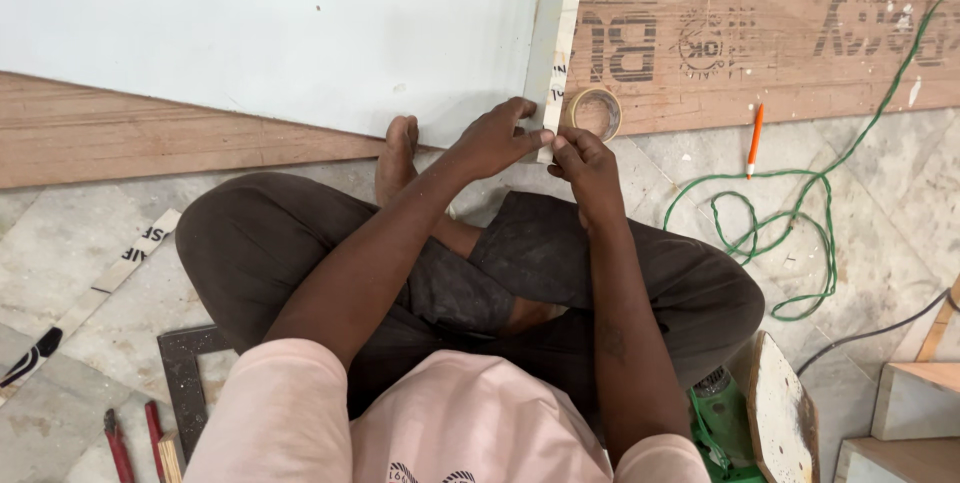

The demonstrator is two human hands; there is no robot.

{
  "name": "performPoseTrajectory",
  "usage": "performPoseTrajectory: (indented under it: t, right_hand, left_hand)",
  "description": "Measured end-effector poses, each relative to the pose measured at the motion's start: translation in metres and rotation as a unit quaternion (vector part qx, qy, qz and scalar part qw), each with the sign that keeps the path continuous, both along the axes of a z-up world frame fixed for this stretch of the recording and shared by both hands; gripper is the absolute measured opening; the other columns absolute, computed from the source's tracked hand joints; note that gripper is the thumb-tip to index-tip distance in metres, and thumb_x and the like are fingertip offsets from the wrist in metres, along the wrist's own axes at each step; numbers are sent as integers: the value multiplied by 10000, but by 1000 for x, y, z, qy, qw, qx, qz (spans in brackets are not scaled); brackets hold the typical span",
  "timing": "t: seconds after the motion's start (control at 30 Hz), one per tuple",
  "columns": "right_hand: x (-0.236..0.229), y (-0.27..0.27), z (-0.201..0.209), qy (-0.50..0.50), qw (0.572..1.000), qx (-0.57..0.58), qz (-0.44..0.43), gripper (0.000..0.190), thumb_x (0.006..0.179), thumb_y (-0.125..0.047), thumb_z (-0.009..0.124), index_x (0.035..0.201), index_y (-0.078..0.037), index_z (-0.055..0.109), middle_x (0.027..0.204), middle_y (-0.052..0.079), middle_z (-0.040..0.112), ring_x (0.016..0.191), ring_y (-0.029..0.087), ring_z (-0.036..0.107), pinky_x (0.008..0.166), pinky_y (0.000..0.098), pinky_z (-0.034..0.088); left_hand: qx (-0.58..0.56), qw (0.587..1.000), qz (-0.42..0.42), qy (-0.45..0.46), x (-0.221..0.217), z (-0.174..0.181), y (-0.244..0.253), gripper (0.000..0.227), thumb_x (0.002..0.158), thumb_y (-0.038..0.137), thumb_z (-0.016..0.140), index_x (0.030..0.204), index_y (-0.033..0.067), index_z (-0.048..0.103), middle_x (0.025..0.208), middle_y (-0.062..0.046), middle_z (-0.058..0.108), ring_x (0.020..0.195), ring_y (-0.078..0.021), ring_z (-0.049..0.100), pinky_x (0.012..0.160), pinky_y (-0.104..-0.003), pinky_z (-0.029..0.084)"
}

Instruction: The person sits on the floor and applies masking tape to the edges of a white wooden drawer box. They carefully align and press the tape along the seams and corners. Later, the person uses a metal scraper to smooth the surface of the drawer box.

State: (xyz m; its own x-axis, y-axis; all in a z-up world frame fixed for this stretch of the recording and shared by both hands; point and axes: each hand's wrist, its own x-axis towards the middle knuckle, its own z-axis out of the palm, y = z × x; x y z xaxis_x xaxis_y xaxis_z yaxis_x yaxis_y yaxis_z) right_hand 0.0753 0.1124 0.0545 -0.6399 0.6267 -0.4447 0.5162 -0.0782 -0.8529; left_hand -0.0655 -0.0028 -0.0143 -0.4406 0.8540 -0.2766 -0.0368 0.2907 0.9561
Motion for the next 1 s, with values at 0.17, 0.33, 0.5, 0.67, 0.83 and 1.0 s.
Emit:
performPoseTrajectory:
  t: [0.17,0.33,0.5,0.67,0.83,1.0]
  right_hand:
    - [20,-13,11,-6,997,78,7,368,967,-138,624,1304,12,626,1152,87,745,1005,174,744,845,301,589]
    - [20,-39,23,-41,939,318,122,359,898,-37,741,1243,13,654,1134,180,742,967,227,772,813,323,608]
    - [17,-43,26,-55,919,365,139,326,900,61,654,1221,4,675,1100,191,758,938,260,768,798,347,589]
    - [20,-41,21,-21,937,324,133,396,884,143,519,1229,9,659,1107,186,756,965,240,787,827,339,601]
    - [20,-41,20,-13,942,311,126,411,885,154,498,1245,31,654,1115,197,756,984,249,785,835,339,605]
    - [19,-40,19,-27,943,310,121,404,879,150,508,1237,36,655,1112,192,757,970,241,785,830,333,609]
  left_hand:
    - [-26,999,-25,34,-2,2,-1,669,927,479,676,1392,21,530,1366,-177,639,1208,-308,663,990,-431,523]
    - [-41,991,-18,128,0,16,-8,557,947,423,685,1350,53,574,1314,-161,669,1205,-327,647,972,-469,508]
    - [-32,978,-81,191,1,40,-20,748,781,364,831,1358,33,490,1297,-176,639,1157,-357,645,903,-482,526]
    - [32,954,-24,296,24,37,-23,912,748,349,867,1410,-72,403,1236,-245,630,1060,-378,672,773,-457,569]
    - [32,930,-17,365,31,24,-16,900,772,357,852,1401,-123,423,1116,-235,689,945,-325,720,703,-401,593]
    - [38,912,-10,409,33,21,-16,825,813,370,829,1369,-129,479,952,-189,718,801,-288,723,613,-379,574]
